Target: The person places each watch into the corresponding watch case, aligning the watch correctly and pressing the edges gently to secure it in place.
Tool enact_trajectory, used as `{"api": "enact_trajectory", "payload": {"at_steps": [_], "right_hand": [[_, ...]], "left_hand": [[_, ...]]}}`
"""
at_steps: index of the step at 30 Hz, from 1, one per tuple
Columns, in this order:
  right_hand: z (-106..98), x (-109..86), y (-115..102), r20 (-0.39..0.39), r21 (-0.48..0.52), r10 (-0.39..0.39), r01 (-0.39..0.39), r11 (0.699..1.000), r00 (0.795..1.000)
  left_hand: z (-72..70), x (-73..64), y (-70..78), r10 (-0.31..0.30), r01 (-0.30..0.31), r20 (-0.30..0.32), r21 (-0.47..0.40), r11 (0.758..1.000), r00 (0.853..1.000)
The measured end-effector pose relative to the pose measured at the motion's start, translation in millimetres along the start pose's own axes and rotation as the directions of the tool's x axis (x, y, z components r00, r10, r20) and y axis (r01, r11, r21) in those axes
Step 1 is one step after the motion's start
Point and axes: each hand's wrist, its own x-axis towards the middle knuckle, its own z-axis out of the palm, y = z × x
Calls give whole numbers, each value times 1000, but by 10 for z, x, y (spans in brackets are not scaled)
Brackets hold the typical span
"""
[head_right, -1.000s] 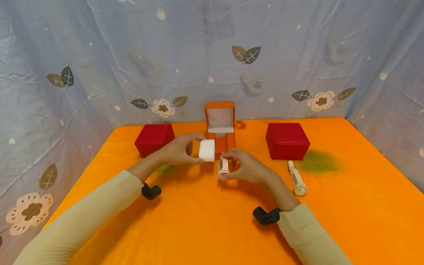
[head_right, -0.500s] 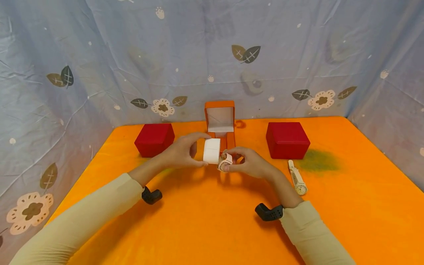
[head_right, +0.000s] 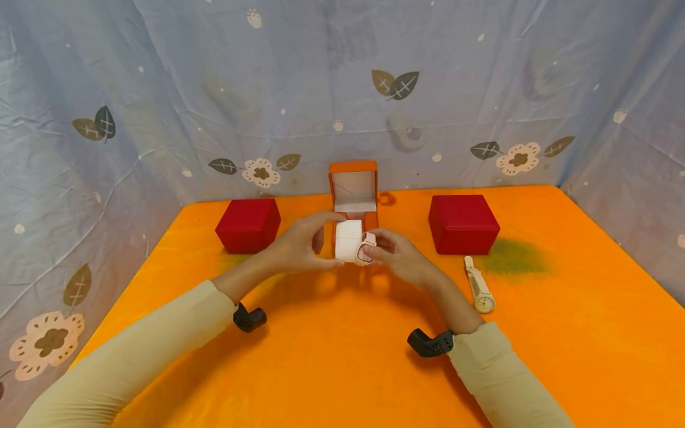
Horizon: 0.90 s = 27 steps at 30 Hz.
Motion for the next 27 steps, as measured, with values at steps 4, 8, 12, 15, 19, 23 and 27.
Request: {"api": "enact_trajectory", "payload": {"at_steps": [4,8,12,15,19,23,27], "right_hand": [[5,7,-4,-23,64,1,1,998,1000],[-6,12,9,-31,123,1,3,992,1000],[-22,3,21,-50,84,-5,9,996,999],[-26,-5,16,-69,53,6,-3,999,998],[-21,-9,9,-92,67,37,-31,997,995],[-25,-16,6,-109,172,56,-37,984,992],[-52,-22,30,-70,252,45,-26,967,996]], "left_hand": [[1,0,8,2,-2,-8,-10,1000,1000],[5,1,1,35,-35,-36,0,999,999],[-2,-8,-5,45,-44,-49,6,999,998],[-8,-14,0,38,-37,-43,18,999,998],[-4,-13,8,48,-47,-38,29,998,998],[4,-15,22,82,-79,-38,73,994,996],[6,-28,44,122,-118,-28,125,985,992]]}}
